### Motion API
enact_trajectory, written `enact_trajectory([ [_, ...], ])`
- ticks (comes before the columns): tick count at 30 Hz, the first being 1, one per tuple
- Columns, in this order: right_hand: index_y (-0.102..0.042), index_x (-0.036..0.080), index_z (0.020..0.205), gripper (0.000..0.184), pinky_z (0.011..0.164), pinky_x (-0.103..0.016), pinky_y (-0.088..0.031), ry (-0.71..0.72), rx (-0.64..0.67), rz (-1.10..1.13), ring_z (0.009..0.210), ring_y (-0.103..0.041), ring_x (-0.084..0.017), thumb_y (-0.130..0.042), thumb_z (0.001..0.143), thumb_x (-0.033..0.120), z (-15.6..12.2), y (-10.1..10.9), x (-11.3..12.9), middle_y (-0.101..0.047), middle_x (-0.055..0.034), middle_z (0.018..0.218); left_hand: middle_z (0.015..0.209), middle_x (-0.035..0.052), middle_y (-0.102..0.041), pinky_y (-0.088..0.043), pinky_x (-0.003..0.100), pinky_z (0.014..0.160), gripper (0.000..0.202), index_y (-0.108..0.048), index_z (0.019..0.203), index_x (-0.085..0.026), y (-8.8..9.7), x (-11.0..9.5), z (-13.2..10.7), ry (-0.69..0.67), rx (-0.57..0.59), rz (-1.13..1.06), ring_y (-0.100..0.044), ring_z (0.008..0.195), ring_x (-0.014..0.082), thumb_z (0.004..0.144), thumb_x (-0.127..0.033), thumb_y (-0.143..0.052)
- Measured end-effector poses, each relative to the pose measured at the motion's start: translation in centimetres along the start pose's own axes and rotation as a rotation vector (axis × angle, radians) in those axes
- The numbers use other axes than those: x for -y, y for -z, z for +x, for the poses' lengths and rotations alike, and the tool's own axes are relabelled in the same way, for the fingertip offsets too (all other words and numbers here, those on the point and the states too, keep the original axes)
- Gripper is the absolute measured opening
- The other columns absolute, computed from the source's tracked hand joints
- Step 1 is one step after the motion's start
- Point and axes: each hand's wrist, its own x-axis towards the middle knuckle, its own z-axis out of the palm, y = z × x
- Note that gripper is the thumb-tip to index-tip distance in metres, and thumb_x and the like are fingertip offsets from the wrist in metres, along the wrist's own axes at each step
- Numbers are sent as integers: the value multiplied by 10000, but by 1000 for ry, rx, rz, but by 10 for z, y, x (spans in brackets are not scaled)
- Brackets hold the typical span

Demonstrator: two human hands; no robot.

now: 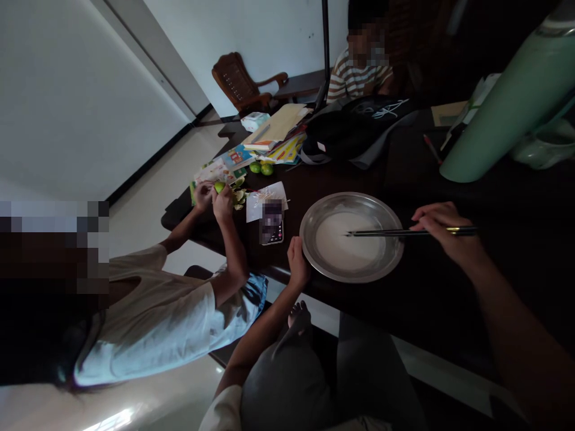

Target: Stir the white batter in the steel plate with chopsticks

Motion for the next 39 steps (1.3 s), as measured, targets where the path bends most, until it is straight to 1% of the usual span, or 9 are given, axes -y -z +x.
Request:
enact_trajectory([
  [3, -772, 340, 673, 418, 945, -545, -501, -14, 37, 33, 975, -655, -314, -563, 984, 524, -1, 0, 0, -748, -57, 878, 663, -41, -365, -386, 243, 658, 511, -425, 616, -213, -1, 1, 0, 9, -10, -8, -339, 668, 132, 977, -501, -642],
  [6, -789, 330, 708, 368, 941, -538, -508, 9, 109, 12, 967, -656, -296, -618, 940, 559, -2, -6, 3, -758, -47, 889, 679, -36, -384, -391, 248, 682, 496, -443, 617, -210, 0, 0, 0, -2, -23, 11, -363, 685, 136, 988, -476, -637],
  [12, -772, 324, 680, 431, 997, -561, -476, -26, -33, 7, 999, -654, -307, -566, 987, 548, -1, 1, 0, -760, -57, 905, 665, -40, -372, -382, 251, 672, 498, -429, 609, -211, -1, -1, 0, 11, -24, 11, -358, 674, 134, 996, -447, -635],
  [15, -764, 324, 666, 468, 938, -517, -512, 10, 47, 46, 955, -663, -287, -549, 994, 579, -2, -1, -1, -755, -52, 874, 659, -41, -377, -379, 246, 655, 505, -426, 612, -211, -1, 0, -1, 2, -14, -2, -351, 665, 131, 993, -469, -634],
  [18, -790, 323, 741, 413, 923, -498, -523, 46, 127, 0, 957, -667, -276, -583, 976, 593, -3, -7, -1, -759, -49, 901, 658, -39, -382, -385, 243, 659, 504, -421, 613, -212, -1, 1, -1, -28, -9, 13, -362, 668, 131, 999, -467, -623],
  [24, -759, 340, 690, 464, 974, -536, -485, -6, -24, 4, 1016, -646, -310, -522, 1015, 572, -3, 1, -5, -757, -60, 923, 681, -33, -393, -410, 240, 697, 475, -437, 627, -213, 1, 4, 0, -32, -34, 67, -391, 689, 132, 1010, -433, -608],
  [29, -797, 336, 745, 441, 946, -528, -509, 31, 127, -10, 1000, -650, -295, -565, 974, 632, -3, -7, -1, -767, -52, 930, 693, -34, -399, -417, 239, 697, 465, -422, 653, -222, 2, 6, 1, -14, -39, 103, -400, 698, 134, 1011, -468, -586],
  [35, -765, 327, 681, 490, 996, -570, -471, -7, -18, -16, 1023, -653, -316, -514, 1010, 590, -2, 2, -5, -772, -70, 936, 686, -28, -401, -428, 248, 696, 468, -404, 656, -229, 3, 6, 2, -50, -1, 181, -399, 700, 140, 1033, -481, -519],
  [39, -785, 340, 727, 434, 959, -541, -499, 33, 101, -5, 1017, -651, -307, -543, 999, 575, -4, -4, -3, -772, -57, 943, 691, -19, -429, -440, 259, 713, 447, -416, 665, -231, 5, 4, 4, -98, 30, 264, -429, 718, 149, 1037, -463, -506],
])
